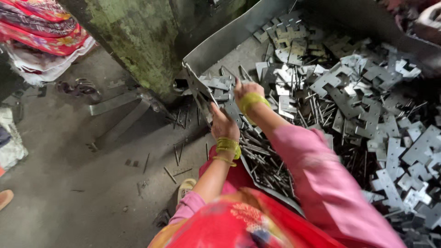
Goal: The person sits on the floor and sorts small metal brackets and rods from a large pile in a metal bin. They pick up individual pieces, separate them, and place them back into the bin or onto a nearby surface.
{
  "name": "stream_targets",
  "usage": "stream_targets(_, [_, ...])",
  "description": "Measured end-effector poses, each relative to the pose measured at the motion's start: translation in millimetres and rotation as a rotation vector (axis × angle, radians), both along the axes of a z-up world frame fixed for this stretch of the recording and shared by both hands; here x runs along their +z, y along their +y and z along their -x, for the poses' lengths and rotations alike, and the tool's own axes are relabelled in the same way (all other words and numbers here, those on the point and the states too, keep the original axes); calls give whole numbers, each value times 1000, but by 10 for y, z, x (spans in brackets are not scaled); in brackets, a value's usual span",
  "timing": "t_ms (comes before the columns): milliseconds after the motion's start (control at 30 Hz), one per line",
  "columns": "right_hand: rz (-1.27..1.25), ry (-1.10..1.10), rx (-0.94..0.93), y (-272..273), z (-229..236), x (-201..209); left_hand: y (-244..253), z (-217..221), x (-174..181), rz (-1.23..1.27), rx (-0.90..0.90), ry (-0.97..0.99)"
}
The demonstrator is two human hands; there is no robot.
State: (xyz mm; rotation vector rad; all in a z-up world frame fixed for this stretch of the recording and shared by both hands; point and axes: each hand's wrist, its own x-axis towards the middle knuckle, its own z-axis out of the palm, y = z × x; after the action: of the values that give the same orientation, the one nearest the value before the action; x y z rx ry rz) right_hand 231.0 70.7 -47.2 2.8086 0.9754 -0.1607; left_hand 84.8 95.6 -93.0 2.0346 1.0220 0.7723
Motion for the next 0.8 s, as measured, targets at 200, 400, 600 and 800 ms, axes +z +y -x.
stream_targets(200, [224, 176, 69, -1517, 786, 452, -112, 4, -170, -17, 55, 24])
stream_targets(400, [192, 77, -55, -2189, 1412, 1379, -28, 148, 116, 44, -16, -220])
stream_targets(600, [83, 44, -193, -2647, 1920, 1430, -358, 347, 655, -561, -185, -162])
stream_targets(800, [190, 138, -435, -3357, 2188, 1430, -1367, 61, 631, 161, -578, -181])
